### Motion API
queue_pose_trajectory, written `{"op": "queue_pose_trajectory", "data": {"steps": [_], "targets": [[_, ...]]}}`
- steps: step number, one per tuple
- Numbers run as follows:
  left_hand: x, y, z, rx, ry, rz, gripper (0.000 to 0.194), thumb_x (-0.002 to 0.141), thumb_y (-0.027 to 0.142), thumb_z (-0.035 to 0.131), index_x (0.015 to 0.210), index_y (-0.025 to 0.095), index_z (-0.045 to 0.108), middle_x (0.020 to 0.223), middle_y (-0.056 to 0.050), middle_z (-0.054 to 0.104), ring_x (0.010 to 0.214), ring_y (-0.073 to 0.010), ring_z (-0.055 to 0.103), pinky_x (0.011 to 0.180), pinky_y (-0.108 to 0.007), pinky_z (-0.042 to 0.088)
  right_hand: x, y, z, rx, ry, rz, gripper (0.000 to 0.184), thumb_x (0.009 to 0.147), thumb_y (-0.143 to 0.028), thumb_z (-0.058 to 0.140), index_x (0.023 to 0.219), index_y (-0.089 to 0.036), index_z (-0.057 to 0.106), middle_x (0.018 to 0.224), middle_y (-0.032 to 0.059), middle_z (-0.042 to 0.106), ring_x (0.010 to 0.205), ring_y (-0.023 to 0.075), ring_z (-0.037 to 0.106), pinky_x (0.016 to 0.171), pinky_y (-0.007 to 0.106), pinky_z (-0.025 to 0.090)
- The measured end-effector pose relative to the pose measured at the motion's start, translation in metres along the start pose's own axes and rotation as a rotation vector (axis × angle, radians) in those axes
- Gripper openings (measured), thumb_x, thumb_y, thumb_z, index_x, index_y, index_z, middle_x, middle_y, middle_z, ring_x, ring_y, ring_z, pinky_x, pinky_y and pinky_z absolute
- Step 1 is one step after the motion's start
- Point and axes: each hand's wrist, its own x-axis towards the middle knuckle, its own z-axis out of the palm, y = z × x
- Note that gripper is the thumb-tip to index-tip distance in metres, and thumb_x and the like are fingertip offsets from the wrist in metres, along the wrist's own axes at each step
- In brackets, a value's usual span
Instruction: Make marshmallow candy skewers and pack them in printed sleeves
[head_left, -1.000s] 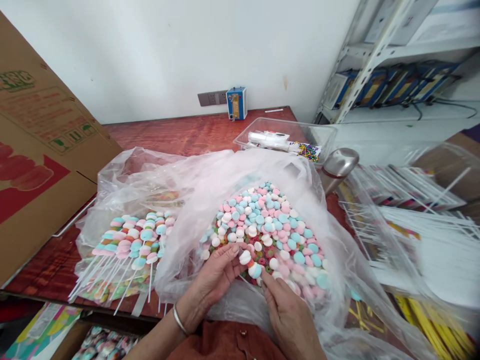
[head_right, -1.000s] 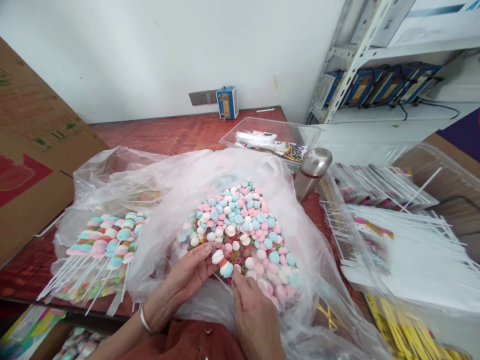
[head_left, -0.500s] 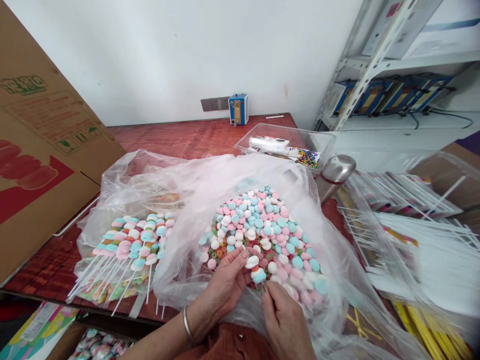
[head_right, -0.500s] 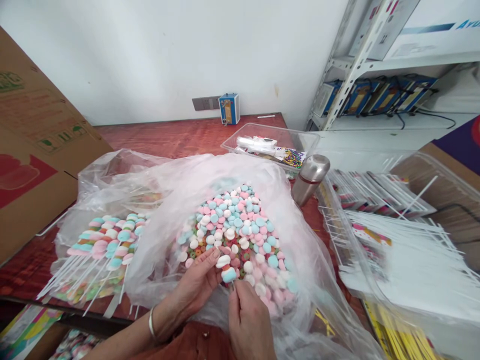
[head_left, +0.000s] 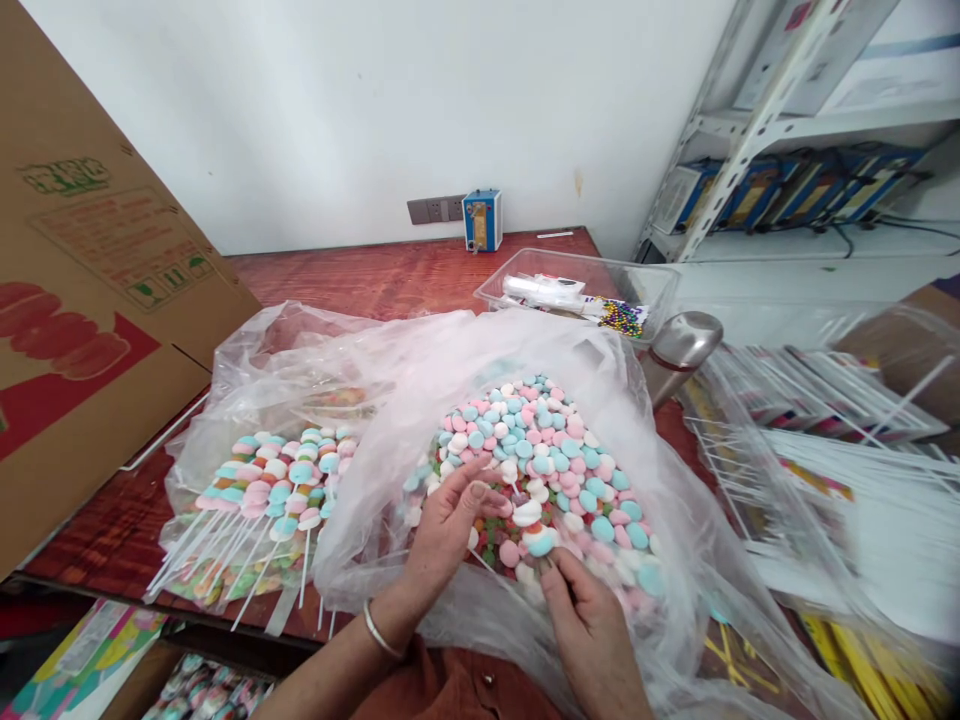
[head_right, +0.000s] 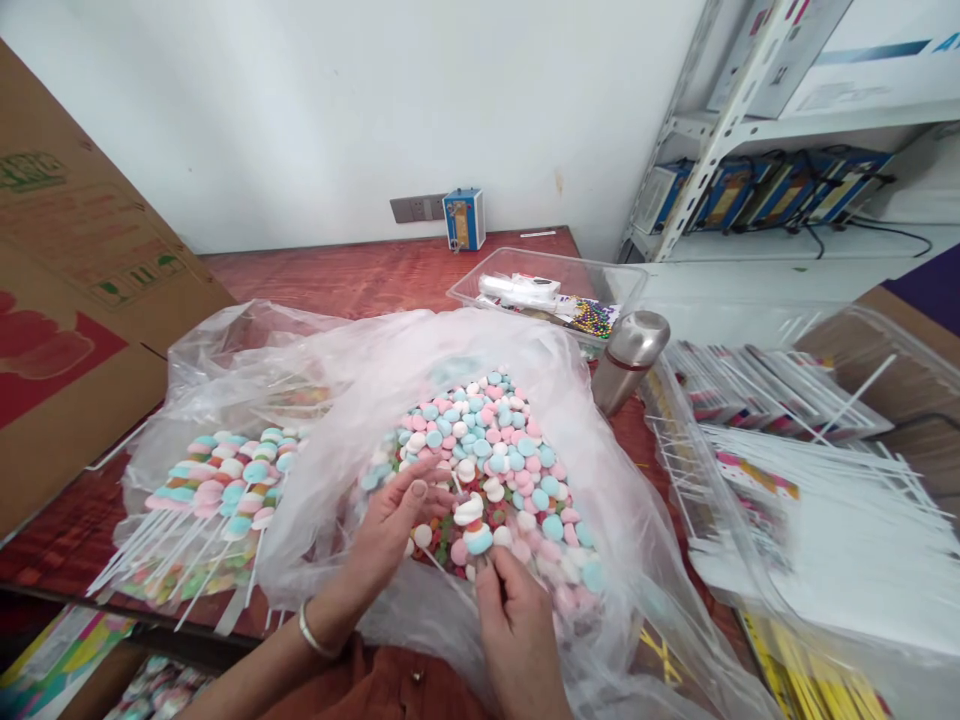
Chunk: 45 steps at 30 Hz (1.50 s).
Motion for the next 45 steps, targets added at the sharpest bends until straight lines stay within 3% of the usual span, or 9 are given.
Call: {"op": "queue_pose_trajectory", "data": {"steps": [4,9,16,19,22,27,34,40,45], "targets": [[0.034,0.017,-0.02,0.761,0.138,0.44,0.023,0.093,0.026,0.051,0.108,0.022,0.068,0.109,-0.009,0.065,0.107,-0.023,0.059,0.097,-0.039,0.046,0.0,0.012,-0.006,-0.016,0.029,0.02,0.032,0.092,-0.039,0.043,0.068,-0.02,0.051,0.065,-0.0011,0.057,0.063,0.0158,0.053,0.058,0.022,0.041],[0.06,0.018,-0.021,1.085,0.107,0.554,0.02,0.087,0.014,0.056,0.104,0.02,0.065,0.113,-0.009,0.062,0.107,-0.0241,0.056,0.095,-0.04,0.048,-0.002,0.018,-0.004,0.02,0.076,0.044,0.032,0.091,-0.042,0.047,0.068,-0.02,0.054,0.062,-0.0022,0.056,0.061,0.0158,0.053,0.058,0.023,0.039],[0.052,0.012,-0.025,0.959,0.03,0.592,0.017,0.087,0.009,0.05,0.093,0.021,0.06,0.116,-0.006,0.062,0.118,-0.0217,0.053,0.103,-0.04,0.043,-0.003,0.022,-0.005,0.068,0.081,0.07,0.033,0.09,-0.043,0.048,0.07,-0.02,0.057,0.063,-0.0024,0.053,0.063,0.0165,0.053,0.059,0.023,0.039],[0.044,0.019,-0.036,0.884,0.14,0.455,0.014,0.088,0.016,0.05,0.097,0.022,0.058,0.118,-0.005,0.063,0.111,-0.0192,0.058,0.095,-0.034,0.046,-0.003,0.022,-0.007,0.074,0.059,0.079,0.032,0.09,-0.043,0.048,0.07,-0.02,0.057,0.063,-0.0025,0.052,0.062,0.0162,0.052,0.058,0.022,0.039],[0.037,0.024,-0.046,0.832,0.279,0.307,0.009,0.087,0.025,0.055,0.094,0.022,0.06,0.093,-0.002,0.067,0.087,-0.0183,0.063,0.079,-0.03,0.048,0.0,0.023,-0.008,0.054,0.039,0.068,0.03,0.089,-0.041,0.047,0.069,-0.02,0.056,0.062,-0.0023,0.054,0.061,0.0162,0.052,0.057,0.022,0.039],[0.031,0.019,-0.044,0.608,0.134,0.16,0.021,0.086,0.031,0.057,0.104,0.02,0.062,0.084,0.0,0.067,0.074,-0.0158,0.061,0.069,-0.027,0.047,0.004,0.03,-0.011,0.002,0.001,0.026,0.03,0.089,-0.039,0.045,0.068,-0.02,0.054,0.066,-0.0002,0.059,0.064,0.0175,0.057,0.058,0.022,0.043],[0.025,0.014,-0.033,0.774,0.141,0.317,0.019,0.085,0.019,0.056,0.101,0.022,0.066,0.097,-0.002,0.064,0.078,-0.0142,0.059,0.073,-0.026,0.047,0.0,0.031,-0.014,-0.026,-0.02,0.048,0.031,0.092,-0.041,0.043,0.072,-0.02,0.055,0.066,-0.0013,0.057,0.064,0.0167,0.055,0.06,0.021,0.043],[0.028,0.003,-0.039,0.878,0.296,0.424,0.015,0.088,0.017,0.054,0.1,0.021,0.062,0.091,0.0,0.064,0.083,-0.0155,0.061,0.08,-0.029,0.049,0.003,0.033,-0.013,-0.025,-0.023,0.047,0.034,0.091,-0.043,0.043,0.069,-0.02,0.054,0.065,-0.0014,0.055,0.064,0.0167,0.055,0.059,0.022,0.042],[0.04,-0.003,-0.039,0.971,0.2,0.568,0.019,0.091,0.015,0.051,0.106,0.021,0.061,0.104,-0.004,0.064,0.098,-0.0166,0.062,0.088,-0.029,0.05,0.004,0.031,-0.012,-0.028,-0.021,0.054,0.034,0.09,-0.044,0.042,0.072,-0.019,0.056,0.065,-0.0011,0.055,0.064,0.0172,0.054,0.059,0.022,0.041]]}}
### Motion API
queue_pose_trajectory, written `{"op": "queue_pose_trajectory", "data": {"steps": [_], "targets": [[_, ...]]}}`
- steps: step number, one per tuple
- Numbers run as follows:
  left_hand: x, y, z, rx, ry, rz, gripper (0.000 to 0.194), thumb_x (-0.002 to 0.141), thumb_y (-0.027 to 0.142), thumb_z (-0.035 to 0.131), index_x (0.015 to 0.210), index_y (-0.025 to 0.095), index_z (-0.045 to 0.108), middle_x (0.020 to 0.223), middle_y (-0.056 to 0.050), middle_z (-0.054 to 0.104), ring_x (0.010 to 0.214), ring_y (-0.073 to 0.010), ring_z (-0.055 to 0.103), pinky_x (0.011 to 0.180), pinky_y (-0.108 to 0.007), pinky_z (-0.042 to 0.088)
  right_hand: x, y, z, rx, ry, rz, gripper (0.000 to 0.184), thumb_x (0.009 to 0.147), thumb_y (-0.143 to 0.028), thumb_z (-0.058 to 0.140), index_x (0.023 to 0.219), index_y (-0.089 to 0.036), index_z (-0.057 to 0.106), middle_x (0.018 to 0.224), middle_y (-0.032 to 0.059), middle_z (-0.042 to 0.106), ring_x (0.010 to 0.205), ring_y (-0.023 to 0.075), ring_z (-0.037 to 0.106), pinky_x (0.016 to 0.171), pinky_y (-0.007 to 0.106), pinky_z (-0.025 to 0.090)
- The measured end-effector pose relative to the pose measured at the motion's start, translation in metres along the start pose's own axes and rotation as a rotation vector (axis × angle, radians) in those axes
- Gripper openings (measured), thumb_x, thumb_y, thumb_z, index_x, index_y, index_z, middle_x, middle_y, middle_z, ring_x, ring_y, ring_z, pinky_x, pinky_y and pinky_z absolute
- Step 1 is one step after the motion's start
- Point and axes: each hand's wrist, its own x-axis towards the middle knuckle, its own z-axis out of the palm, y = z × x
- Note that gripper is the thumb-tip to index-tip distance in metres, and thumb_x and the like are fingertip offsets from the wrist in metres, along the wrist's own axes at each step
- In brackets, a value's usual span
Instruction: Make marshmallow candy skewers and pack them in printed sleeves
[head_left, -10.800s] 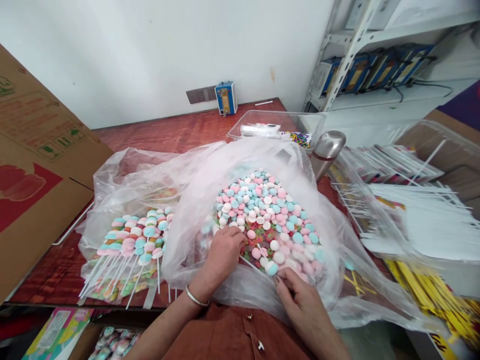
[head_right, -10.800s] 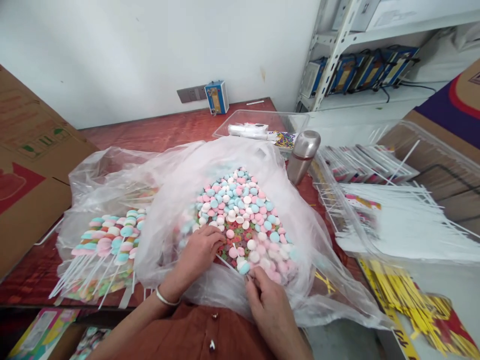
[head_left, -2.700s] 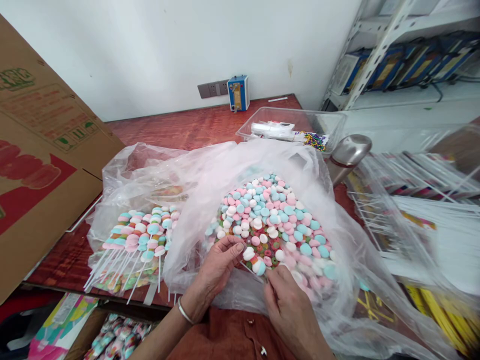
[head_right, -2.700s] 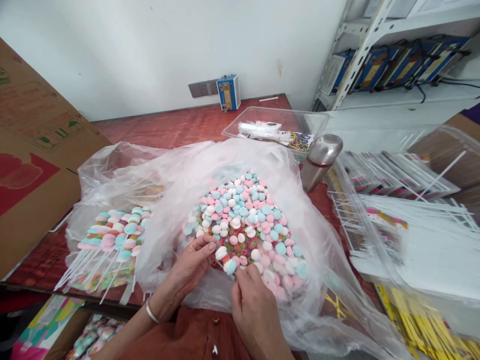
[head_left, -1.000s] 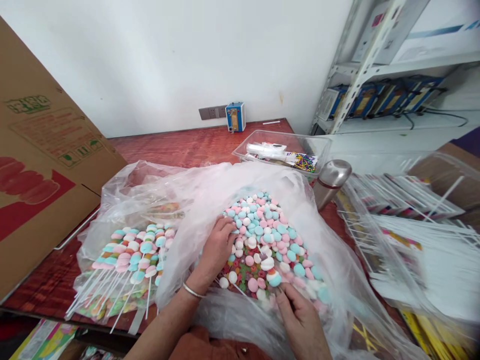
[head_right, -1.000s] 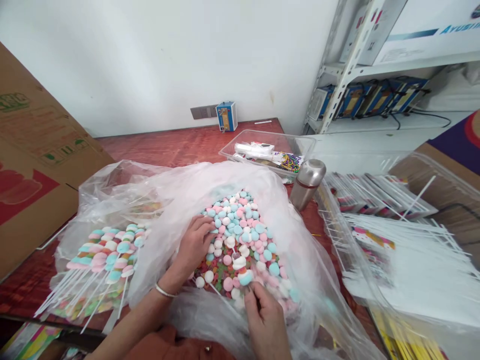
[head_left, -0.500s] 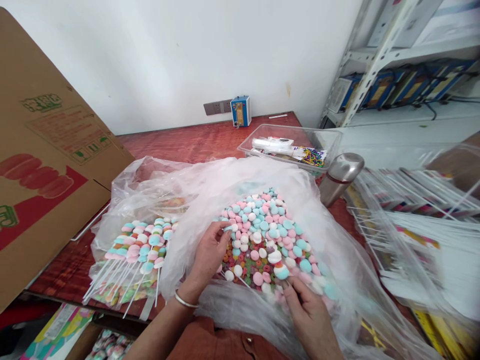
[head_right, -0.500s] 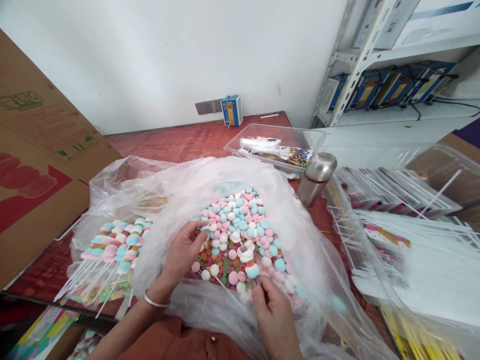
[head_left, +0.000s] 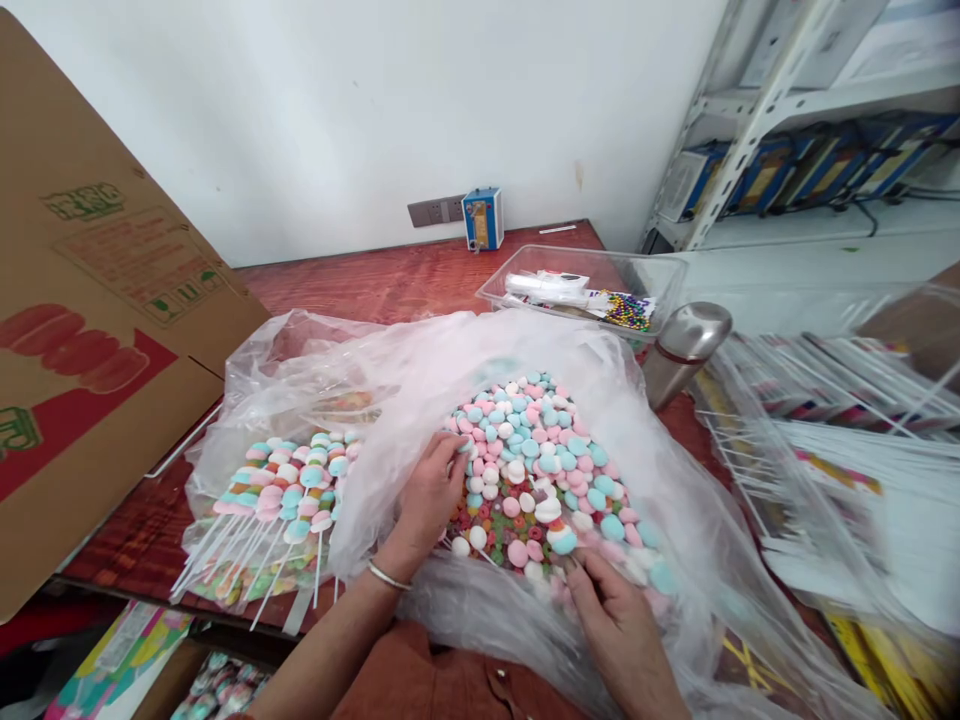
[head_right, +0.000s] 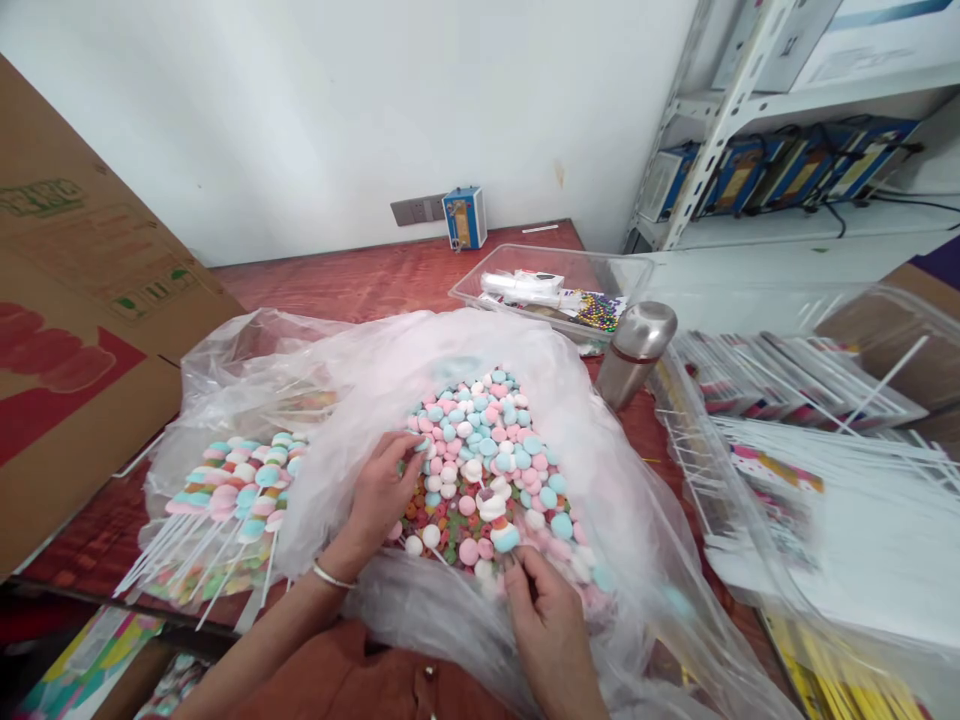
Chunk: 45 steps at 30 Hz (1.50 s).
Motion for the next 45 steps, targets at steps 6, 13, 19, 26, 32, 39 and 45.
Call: {"op": "queue_pose_trajectory", "data": {"steps": [6,13,19,26,32,39,45], "targets": [[-0.003,0.0,0.007,0.11,-0.095,0.066,0.029,0.089,0.017,0.057,0.117,0.018,0.059,0.117,-0.01,0.063,0.109,-0.0215,0.059,0.095,-0.035,0.049,-0.004,-0.001,0.0,0.026,0.0,0.022,0.033,0.091,-0.043,0.042,0.075,-0.019,0.058,0.068,-0.0007,0.056,0.066,0.0175,0.055,0.06,0.022,0.042],[0.016,0.0,0.003,-0.206,-0.182,-0.27,0.024,0.08,0.014,0.062,0.103,0.019,0.067,0.097,-0.006,0.067,0.092,-0.0213,0.062,0.088,-0.037,0.049,-0.002,-0.008,0.002,0.023,-0.004,0.02,0.034,0.091,-0.045,0.042,0.072,-0.02,0.055,0.066,-0.0015,0.055,0.063,0.0164,0.052,0.059,0.023,0.038],[0.014,0.016,-0.006,-0.72,-0.21,-0.614,0.035,0.08,0.037,0.067,0.109,0.017,0.064,0.097,-0.006,0.069,0.078,-0.0172,0.066,0.075,-0.032,0.054,-0.001,-0.032,0.006,-0.042,-0.089,-0.063,0.034,0.093,-0.043,0.036,0.068,-0.022,0.045,0.061,-0.0033,0.049,0.06,0.0151,0.049,0.057,0.023,0.034],[0.002,0.037,-0.003,-1.033,-0.149,-0.722,0.037,0.071,0.037,0.078,0.1,0.016,0.068,0.098,-0.005,0.068,0.069,-0.0118,0.065,0.071,-0.028,0.057,-0.002,-0.049,0.007,-0.052,-0.14,-0.052,0.036,0.095,-0.044,0.033,0.067,-0.022,0.04,0.061,-0.0041,0.046,0.06,0.0141,0.046,0.056,0.023,0.031],[-0.001,0.039,0.0,-1.068,-0.214,-0.686,0.037,0.075,0.036,0.075,0.104,0.016,0.064,0.075,-0.002,0.07,0.071,-0.0155,0.068,0.073,-0.029,0.055,-0.002,-0.048,0.006,-0.035,-0.127,-0.027,0.034,0.093,-0.043,0.034,0.066,-0.022,0.039,0.061,-0.0042,0.045,0.059,0.014,0.045,0.056,0.023,0.031],[-0.003,0.042,0.003,-1.032,-0.239,-0.685,0.038,0.072,0.033,0.076,0.105,0.017,0.069,0.076,-0.002,0.073,0.072,-0.0155,0.067,0.07,-0.026,0.053,-0.004,-0.05,0.009,0.001,-0.098,-0.016,0.035,0.093,-0.044,0.035,0.066,-0.023,0.041,0.06,-0.0034,0.047,0.059,0.0148,0.045,0.055,0.024,0.032],[-0.002,0.043,0.004,-0.933,-0.254,-0.604,0.029,0.071,0.029,0.074,0.097,0.017,0.072,0.071,-0.002,0.069,0.069,-0.015,0.062,0.064,-0.024,0.049,-0.003,-0.052,0.012,0.044,-0.061,-0.043,0.034,0.093,-0.041,0.037,0.064,-0.023,0.04,0.058,-0.003,0.048,0.057,0.0144,0.044,0.052,0.023,0.033]]}}
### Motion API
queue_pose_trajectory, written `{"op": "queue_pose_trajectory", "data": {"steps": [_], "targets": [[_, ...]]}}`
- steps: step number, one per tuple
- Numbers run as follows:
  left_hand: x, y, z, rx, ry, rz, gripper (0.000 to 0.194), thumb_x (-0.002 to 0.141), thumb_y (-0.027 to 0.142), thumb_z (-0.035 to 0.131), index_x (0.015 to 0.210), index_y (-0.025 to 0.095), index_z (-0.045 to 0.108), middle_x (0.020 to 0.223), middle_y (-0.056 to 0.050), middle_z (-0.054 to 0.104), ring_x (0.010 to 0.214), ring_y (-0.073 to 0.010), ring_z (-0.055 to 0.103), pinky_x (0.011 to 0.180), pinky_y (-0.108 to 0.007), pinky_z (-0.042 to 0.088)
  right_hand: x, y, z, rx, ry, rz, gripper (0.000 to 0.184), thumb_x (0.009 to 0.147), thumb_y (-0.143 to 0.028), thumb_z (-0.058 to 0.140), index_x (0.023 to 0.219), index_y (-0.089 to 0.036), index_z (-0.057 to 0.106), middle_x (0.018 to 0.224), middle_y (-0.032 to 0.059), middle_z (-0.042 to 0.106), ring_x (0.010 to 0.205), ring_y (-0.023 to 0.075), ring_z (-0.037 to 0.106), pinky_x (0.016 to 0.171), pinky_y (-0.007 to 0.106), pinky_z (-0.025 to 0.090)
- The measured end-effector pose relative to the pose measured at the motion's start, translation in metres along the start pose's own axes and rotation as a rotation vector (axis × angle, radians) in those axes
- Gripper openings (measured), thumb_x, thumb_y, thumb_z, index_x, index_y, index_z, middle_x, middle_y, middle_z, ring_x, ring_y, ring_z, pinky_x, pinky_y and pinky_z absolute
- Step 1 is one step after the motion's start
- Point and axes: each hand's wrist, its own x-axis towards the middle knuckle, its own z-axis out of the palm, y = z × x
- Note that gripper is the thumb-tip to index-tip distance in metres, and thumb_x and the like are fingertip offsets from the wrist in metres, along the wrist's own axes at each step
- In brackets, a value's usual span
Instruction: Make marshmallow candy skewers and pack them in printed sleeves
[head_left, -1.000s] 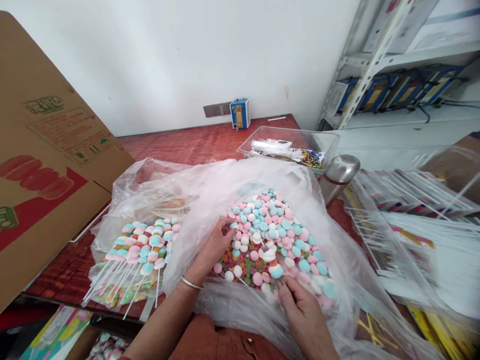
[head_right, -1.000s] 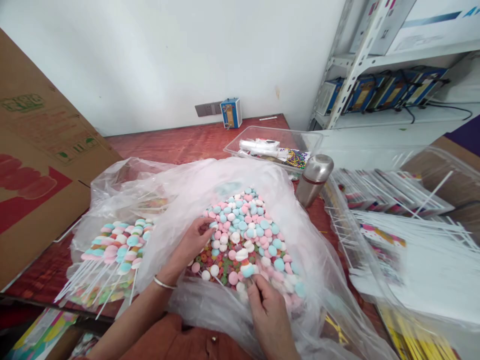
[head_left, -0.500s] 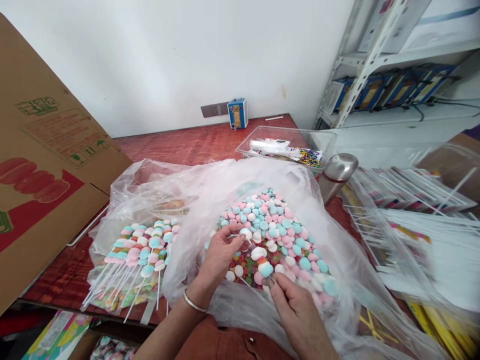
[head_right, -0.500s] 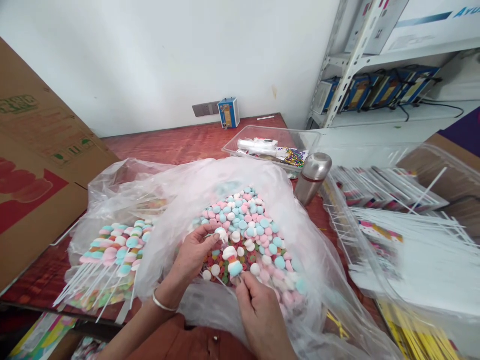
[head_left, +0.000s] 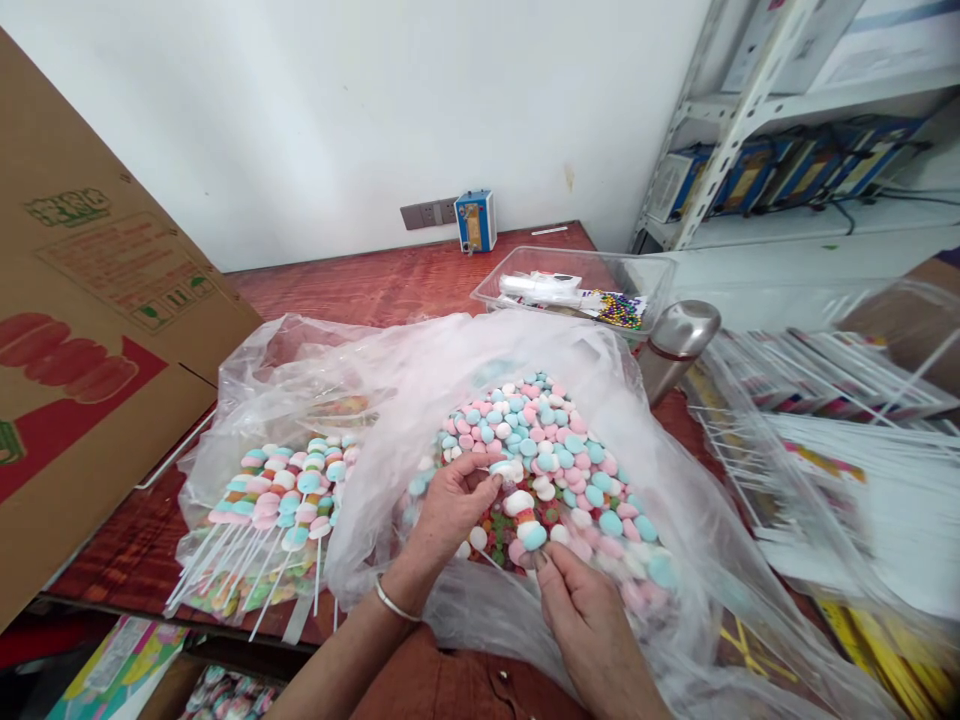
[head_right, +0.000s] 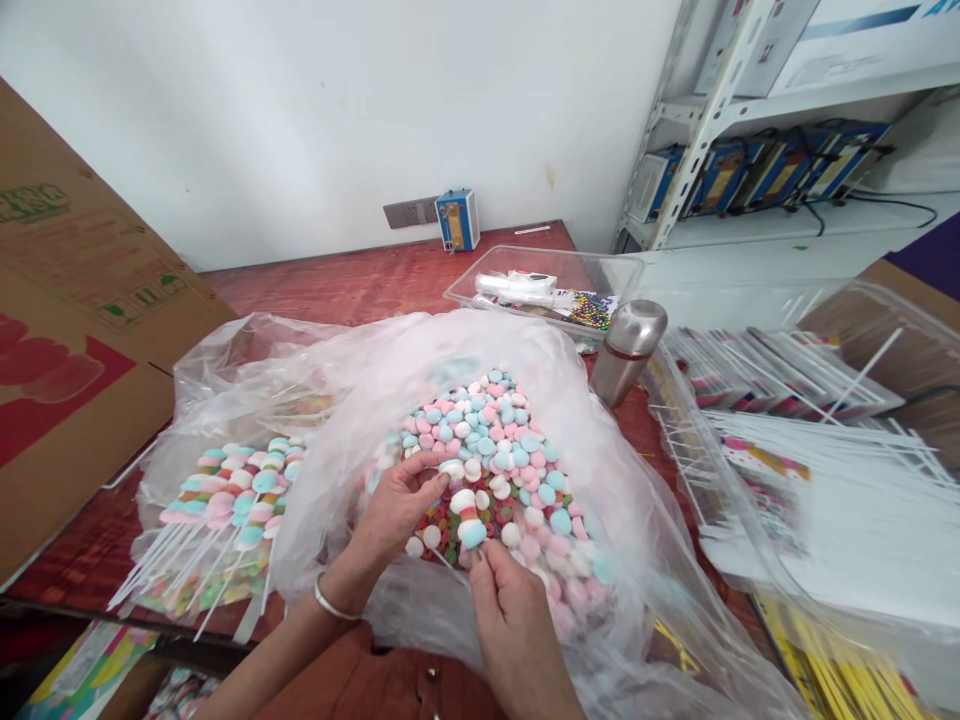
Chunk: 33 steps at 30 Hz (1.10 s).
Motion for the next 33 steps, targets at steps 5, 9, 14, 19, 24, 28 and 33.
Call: {"op": "queue_pose_trajectory", "data": {"steps": [5,9,14,19,24,28,33], "targets": [[0.001,-0.006,0.0,0.067,-0.024,0.08,0.022,0.076,0.027,0.068,0.095,0.017,0.072,0.075,-0.002,0.066,0.066,-0.0131,0.058,0.062,-0.023,0.046,0.003,-0.004,0.002,0.014,0.012,0.035,0.033,0.092,-0.04,0.037,0.063,-0.024,0.04,0.05,-0.0053,0.043,0.048,0.0137,0.04,0.046,0.024,0.03],[0.0,-0.012,0.002,0.111,0.011,0.128,0.021,0.077,0.025,0.066,0.096,0.018,0.072,0.07,0.001,0.061,0.061,-0.0109,0.052,0.058,-0.021,0.042,0.007,-0.005,0.005,-0.013,0.045,0.012,0.031,0.092,-0.036,0.036,0.064,-0.024,0.043,0.051,-0.0046,0.046,0.048,0.014,0.042,0.047,0.024,0.031],[-0.001,-0.009,0.015,-0.235,0.106,0.028,0.021,0.076,0.033,0.07,0.089,0.018,0.065,0.076,0.0,0.063,0.066,-0.0118,0.057,0.064,-0.023,0.047,0.01,0.004,0.015,-0.129,0.09,-0.075,0.031,0.095,-0.033,0.033,0.071,-0.021,0.049,0.061,-0.0005,0.059,0.056,0.0154,0.054,0.053,0.023,0.037],[-0.001,0.008,0.034,-0.686,0.165,-0.126,0.026,0.078,0.039,0.068,0.087,0.018,0.056,0.073,0.002,0.058,0.059,-0.0095,0.056,0.062,-0.023,0.05,0.01,0.013,0.026,-0.378,0.12,-0.205,0.031,0.099,-0.028,0.033,0.078,-0.02,0.055,0.06,0.0,0.064,0.052,0.0152,0.061,0.05,0.022,0.035],[-0.005,0.01,0.05,-0.718,0.123,-0.205,0.027,0.082,0.045,0.058,0.08,0.019,0.054,0.065,0.004,0.052,0.047,-0.0069,0.045,0.054,-0.022,0.049,0.01,0.01,0.028,-0.656,0.296,-0.376,0.043,0.102,-0.029,0.024,0.077,-0.02,0.058,0.051,0.0007,0.063,0.041,0.0154,0.06,0.042,0.025,0.029],[-0.006,0.01,0.056,-0.6,0.29,-0.111,0.037,0.084,0.057,0.053,0.077,0.021,0.052,0.062,0.003,0.052,0.049,-0.0092,0.048,0.055,-0.022,0.048,0.003,0.013,0.03,-0.693,0.284,-0.395,0.04,0.102,-0.026,0.022,0.101,-0.017,0.061,0.059,0.0035,0.07,0.042,0.0174,0.064,0.04,0.025,0.034],[-0.013,0.01,0.055,-0.425,0.327,-0.067,0.047,0.083,0.068,0.046,0.085,0.022,0.057,0.076,-0.002,0.062,0.068,-0.016,0.057,0.067,-0.028,0.051,-0.006,0.024,0.036,-0.737,0.264,-0.357,0.035,0.099,-0.02,0.025,0.112,-0.017,0.057,0.056,0.0029,0.07,0.038,0.0176,0.063,0.037,0.024,0.035]]}}
